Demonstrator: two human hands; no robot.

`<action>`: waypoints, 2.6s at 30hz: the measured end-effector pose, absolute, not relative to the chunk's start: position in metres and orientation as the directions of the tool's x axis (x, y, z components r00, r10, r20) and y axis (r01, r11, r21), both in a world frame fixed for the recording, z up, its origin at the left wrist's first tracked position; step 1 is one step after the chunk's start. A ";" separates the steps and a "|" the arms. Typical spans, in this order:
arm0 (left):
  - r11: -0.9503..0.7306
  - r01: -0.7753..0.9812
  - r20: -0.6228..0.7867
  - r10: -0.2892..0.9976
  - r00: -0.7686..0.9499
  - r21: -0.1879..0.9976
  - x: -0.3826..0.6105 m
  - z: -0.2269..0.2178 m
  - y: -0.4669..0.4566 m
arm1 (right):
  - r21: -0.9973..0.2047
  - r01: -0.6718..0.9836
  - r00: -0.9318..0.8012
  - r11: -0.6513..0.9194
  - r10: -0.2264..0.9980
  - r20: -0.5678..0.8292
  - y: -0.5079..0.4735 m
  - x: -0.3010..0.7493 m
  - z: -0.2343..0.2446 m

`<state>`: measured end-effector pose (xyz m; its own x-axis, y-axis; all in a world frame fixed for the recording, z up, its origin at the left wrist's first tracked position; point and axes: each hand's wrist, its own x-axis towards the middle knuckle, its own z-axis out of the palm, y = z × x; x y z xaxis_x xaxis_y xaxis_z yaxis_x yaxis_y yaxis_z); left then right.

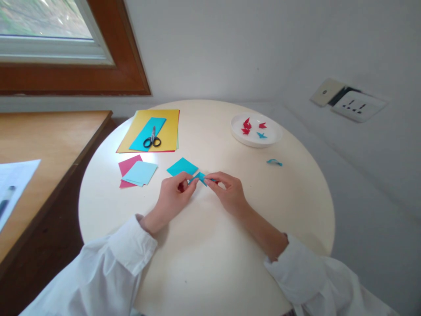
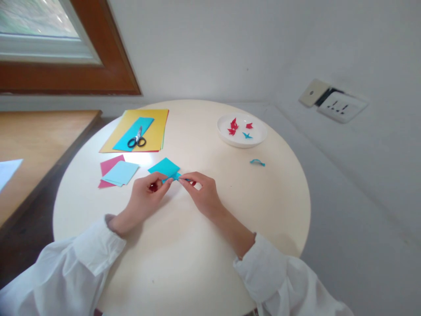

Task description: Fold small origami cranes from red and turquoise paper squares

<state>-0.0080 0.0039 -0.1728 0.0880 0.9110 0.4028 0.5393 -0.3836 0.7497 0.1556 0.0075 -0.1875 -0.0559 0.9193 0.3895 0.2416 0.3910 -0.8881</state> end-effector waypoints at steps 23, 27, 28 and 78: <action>-0.572 0.291 0.517 0.819 0.248 0.767 -0.010 -0.172 0.007 | -0.975 -0.161 -0.098 0.157 0.980 0.174 0.007 0.155 -0.185; -0.584 0.288 0.526 0.811 0.258 0.759 -0.010 -0.172 0.005 | -0.969 -0.205 -0.137 0.138 0.976 0.168 0.007 0.157 -0.184; -0.580 0.296 0.522 0.814 0.256 0.759 -0.010 -0.172 0.005 | -0.970 -0.208 -0.142 0.125 0.977 0.157 0.007 0.157 -0.184; -0.415 0.356 0.413 0.907 0.086 0.837 -0.003 -0.173 0.003 | -0.983 -0.180 -0.098 0.028 0.994 0.047 0.002 0.143 -0.178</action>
